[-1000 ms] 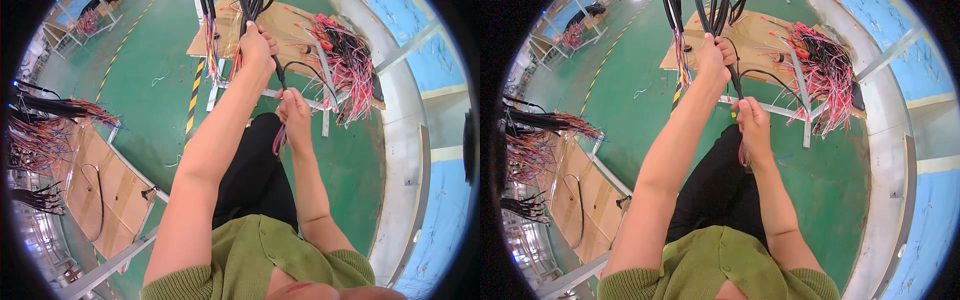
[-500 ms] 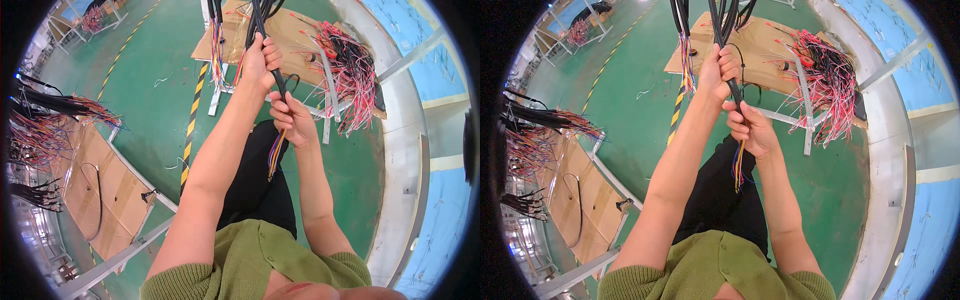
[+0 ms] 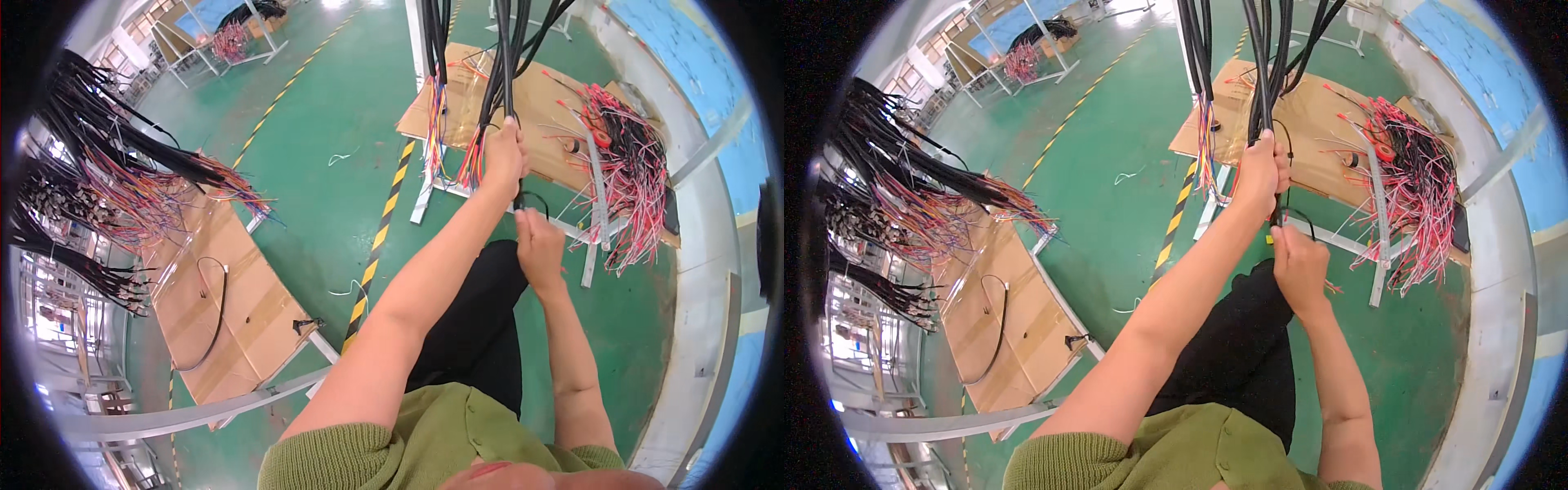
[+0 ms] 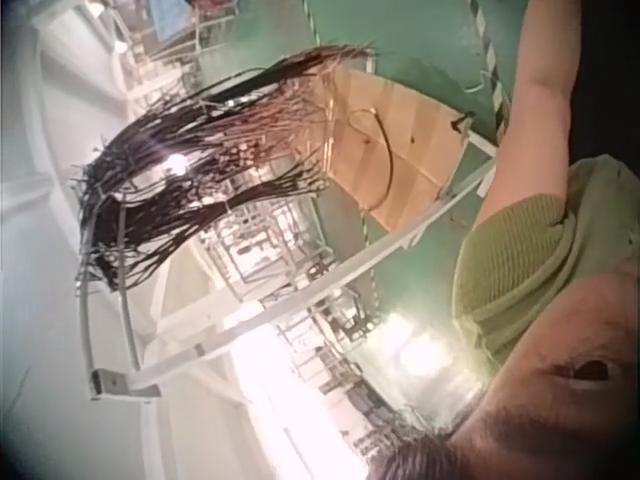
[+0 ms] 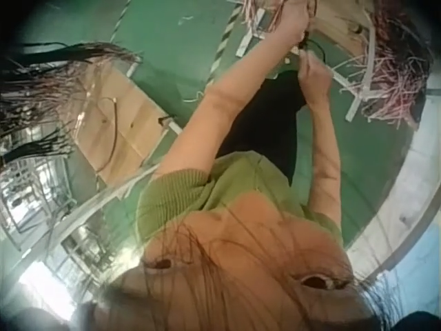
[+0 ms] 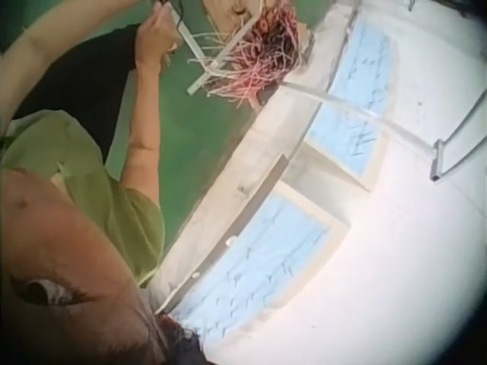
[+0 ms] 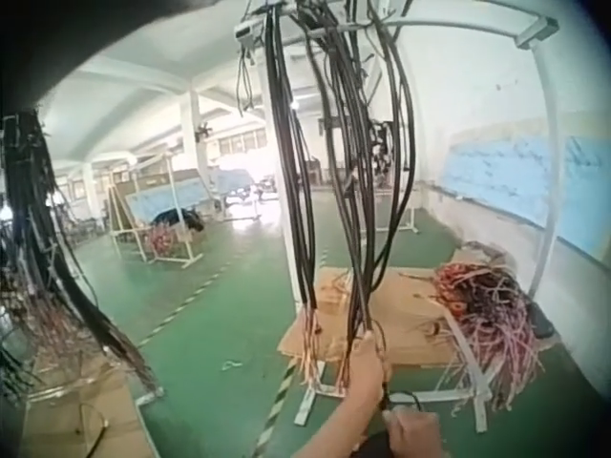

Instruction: Measure wire lengths using a ruler and apply marking tape to a bundle of wires.

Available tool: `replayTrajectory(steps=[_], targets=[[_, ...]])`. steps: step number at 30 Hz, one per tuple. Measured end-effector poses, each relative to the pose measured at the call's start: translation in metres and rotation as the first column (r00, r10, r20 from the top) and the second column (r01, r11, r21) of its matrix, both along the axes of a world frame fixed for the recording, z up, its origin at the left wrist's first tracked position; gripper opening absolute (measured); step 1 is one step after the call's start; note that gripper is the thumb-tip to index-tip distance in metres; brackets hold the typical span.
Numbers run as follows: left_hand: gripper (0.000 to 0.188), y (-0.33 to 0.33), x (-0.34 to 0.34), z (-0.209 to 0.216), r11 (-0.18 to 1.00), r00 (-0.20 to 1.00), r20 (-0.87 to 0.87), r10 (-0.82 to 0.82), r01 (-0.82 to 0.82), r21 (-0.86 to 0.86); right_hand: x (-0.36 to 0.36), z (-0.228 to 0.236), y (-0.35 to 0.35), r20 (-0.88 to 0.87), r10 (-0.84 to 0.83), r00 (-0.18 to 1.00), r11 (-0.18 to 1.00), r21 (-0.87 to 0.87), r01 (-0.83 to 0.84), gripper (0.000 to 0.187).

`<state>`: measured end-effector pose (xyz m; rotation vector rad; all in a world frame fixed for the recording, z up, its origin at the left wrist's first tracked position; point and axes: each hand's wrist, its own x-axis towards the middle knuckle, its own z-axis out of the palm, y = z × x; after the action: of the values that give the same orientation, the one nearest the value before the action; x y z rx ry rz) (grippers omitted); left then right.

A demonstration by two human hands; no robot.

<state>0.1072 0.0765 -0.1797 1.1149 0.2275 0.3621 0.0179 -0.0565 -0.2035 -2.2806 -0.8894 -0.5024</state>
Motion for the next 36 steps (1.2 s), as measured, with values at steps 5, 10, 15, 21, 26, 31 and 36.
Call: replayTrajectory(steps=[5,10,15,21,26,31,36], targets=[[0.037,-0.017,-0.013,0.033,0.859,0.985,0.17,-0.038,0.119,-0.497,0.019,0.011,-0.016,-0.408,0.138,0.902,0.828,0.547,0.121,0.039],[0.027,0.006,-0.018,0.012,0.951,0.939,0.288,-0.187,0.247,-0.188,0.025,0.029,-0.028,-0.715,0.497,0.491,0.674,0.675,0.3,0.032],[0.018,0.004,-0.041,0.014,0.97,0.953,0.182,-0.241,0.236,0.05,0.026,0.029,-0.046,-0.584,0.202,0.786,0.829,0.529,0.18,0.027],[0.016,-0.025,-0.043,0.026,0.997,0.965,0.258,-0.05,0.062,-0.035,0.024,0.002,-0.048,-0.144,0.004,0.99,0.98,0.196,0.024,0.023],[0.019,-0.029,-0.036,0.028,0.97,0.987,0.046,-0.157,0.163,-0.178,0.004,0.001,-0.041,-0.171,0.24,0.956,0.961,0.18,-0.209,0.035],[0.019,-0.026,-0.032,0.03,0.891,0.977,0.179,-0.118,0.184,-0.416,0.003,0.016,-0.033,-0.3,0.295,0.907,0.905,0.393,-0.165,0.034],[0.019,-0.02,-0.028,0.016,0.906,0.962,0.231,0.147,-0.037,-0.422,0.001,-0.006,-0.009,-0.604,0.577,0.55,0.61,0.766,0.201,0.035]])
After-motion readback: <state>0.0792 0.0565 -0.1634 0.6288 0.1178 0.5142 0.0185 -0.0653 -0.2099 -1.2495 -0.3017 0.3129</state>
